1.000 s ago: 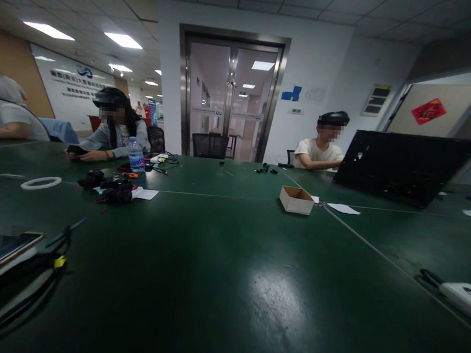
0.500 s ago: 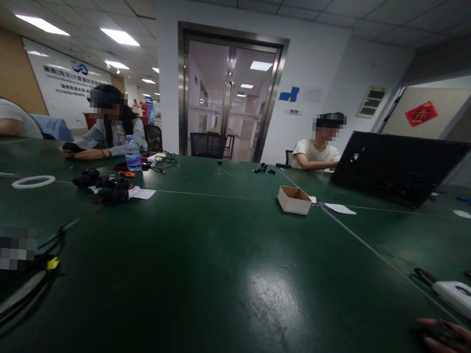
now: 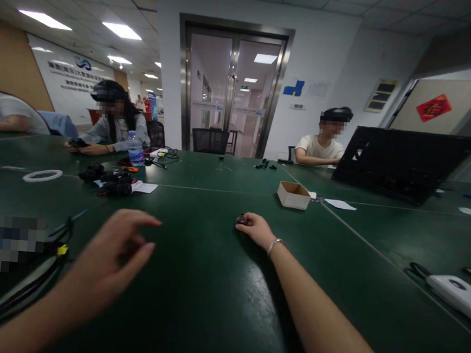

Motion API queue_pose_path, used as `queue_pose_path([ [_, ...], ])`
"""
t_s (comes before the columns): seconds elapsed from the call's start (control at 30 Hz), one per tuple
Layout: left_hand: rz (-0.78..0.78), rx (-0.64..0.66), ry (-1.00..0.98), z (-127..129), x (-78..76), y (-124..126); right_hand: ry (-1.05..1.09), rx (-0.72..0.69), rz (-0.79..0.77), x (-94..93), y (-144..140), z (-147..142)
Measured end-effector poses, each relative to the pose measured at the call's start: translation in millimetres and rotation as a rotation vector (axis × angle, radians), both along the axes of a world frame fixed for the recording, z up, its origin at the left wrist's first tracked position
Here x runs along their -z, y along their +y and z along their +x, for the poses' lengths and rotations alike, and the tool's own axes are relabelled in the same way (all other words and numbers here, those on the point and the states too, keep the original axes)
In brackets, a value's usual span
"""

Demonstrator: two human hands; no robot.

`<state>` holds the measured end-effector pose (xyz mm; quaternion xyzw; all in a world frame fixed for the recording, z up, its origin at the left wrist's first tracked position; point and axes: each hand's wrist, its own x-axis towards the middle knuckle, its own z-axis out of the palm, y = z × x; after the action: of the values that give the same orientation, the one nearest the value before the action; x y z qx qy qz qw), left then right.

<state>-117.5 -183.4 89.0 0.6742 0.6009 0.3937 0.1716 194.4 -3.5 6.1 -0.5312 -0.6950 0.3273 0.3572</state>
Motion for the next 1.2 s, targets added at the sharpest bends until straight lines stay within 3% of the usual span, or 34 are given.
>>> queue_pose_path([
  [0.1,0.128,0.257,0.243,68,6.9,68,-0.179,0.108,0.137,6.2,19,-46],
  [0.17,0.116,0.196,0.332,109,20.8,121,-0.263,0.134,0.195,5.7,25,-62],
  [0.23,0.056,0.142,0.289,136,38.5,164,-0.316,0.119,0.215,3.8,29,-67],
  [0.33,0.053,0.150,0.100,151,63.5,197,-0.334,0.101,0.222,2.3,34,-64],
  [0.47,0.101,0.200,-0.053,142,82.3,201,-0.320,0.126,0.219,3.7,37,-62],
  [0.67,0.077,0.100,-0.228,128,85.9,201,-0.265,0.118,0.211,7.5,38,-62],
  [0.83,0.061,0.078,-0.318,125,91.2,207,-0.004,0.121,0.198,8.4,38,-59],
  [1.03,0.008,0.107,-0.443,122,103.4,220,0.315,0.124,-0.005,8.2,38,-60],
  [1.2,-0.046,0.095,-0.556,123,105.5,223,0.545,0.094,-0.047,4.8,41,-58],
])
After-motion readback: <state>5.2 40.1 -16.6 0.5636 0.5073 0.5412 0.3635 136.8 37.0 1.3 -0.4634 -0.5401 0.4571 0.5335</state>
